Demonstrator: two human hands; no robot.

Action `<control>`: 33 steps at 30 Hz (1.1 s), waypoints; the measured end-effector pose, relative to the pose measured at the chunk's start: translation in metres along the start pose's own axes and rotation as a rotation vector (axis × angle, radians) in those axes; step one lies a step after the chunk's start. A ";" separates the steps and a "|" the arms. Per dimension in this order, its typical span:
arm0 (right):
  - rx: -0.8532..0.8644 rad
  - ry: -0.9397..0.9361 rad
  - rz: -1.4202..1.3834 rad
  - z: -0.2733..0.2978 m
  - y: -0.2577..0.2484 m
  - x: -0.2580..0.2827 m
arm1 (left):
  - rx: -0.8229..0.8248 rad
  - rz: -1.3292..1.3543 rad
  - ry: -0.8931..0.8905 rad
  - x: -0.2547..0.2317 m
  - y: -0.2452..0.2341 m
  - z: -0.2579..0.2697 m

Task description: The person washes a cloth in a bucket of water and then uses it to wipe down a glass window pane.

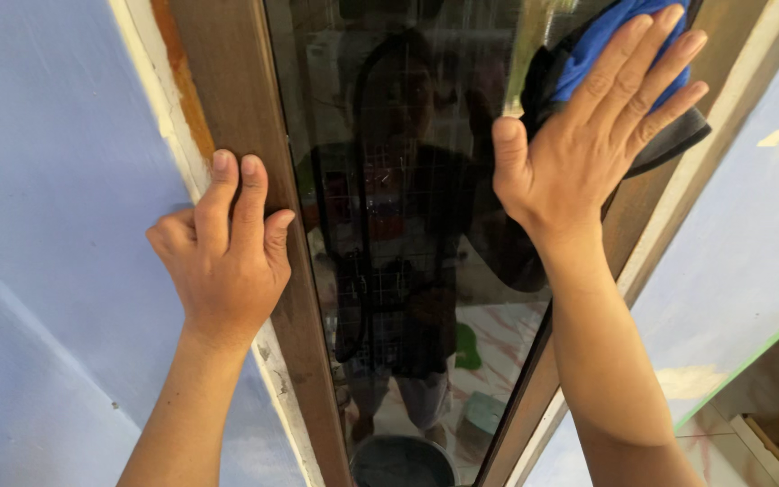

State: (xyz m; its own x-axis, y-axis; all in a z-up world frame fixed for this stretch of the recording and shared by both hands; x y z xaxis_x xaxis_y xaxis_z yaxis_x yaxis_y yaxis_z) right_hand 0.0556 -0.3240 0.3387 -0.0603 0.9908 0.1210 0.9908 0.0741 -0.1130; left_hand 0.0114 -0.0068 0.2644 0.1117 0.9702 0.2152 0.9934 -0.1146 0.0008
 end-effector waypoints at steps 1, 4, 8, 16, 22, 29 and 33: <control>-0.021 -0.021 0.002 -0.001 0.003 0.003 | 0.003 -0.002 0.000 0.000 0.001 0.000; 0.009 -0.136 0.050 -0.005 0.005 0.004 | 0.009 -0.011 -0.003 0.000 0.002 0.001; 0.024 -0.113 -0.036 0.012 -0.002 -0.007 | 0.009 -0.006 -0.017 -0.001 0.001 0.002; 0.017 -0.228 -0.113 0.071 -0.003 0.003 | 0.018 -0.029 -0.009 0.000 0.002 0.002; 0.045 -0.119 -0.098 0.058 0.005 -0.007 | 0.014 -0.029 -0.004 -0.001 0.001 0.002; -0.003 -0.089 -0.162 0.121 -0.002 0.002 | 0.017 -0.029 -0.006 -0.001 0.002 0.002; -0.039 -0.129 -0.163 0.072 0.004 0.004 | 0.003 -0.016 -0.013 -0.003 0.001 0.001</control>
State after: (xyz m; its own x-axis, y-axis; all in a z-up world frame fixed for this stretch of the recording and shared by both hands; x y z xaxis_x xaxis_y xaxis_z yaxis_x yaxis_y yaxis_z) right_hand 0.0506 -0.3115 0.2683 -0.2331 0.9724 0.0065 0.9704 0.2331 -0.0633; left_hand 0.0117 -0.0095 0.2632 0.0964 0.9746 0.2022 0.9951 -0.0987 0.0010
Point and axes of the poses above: each hand's wrist, its own z-axis away from the middle knuckle, its own y-axis out of the palm, x = y × z, the point moved 7 cm from there along -z, towards the middle knuckle, and after that the axes turned 3 degrees about -x, right-handed, at the moved point
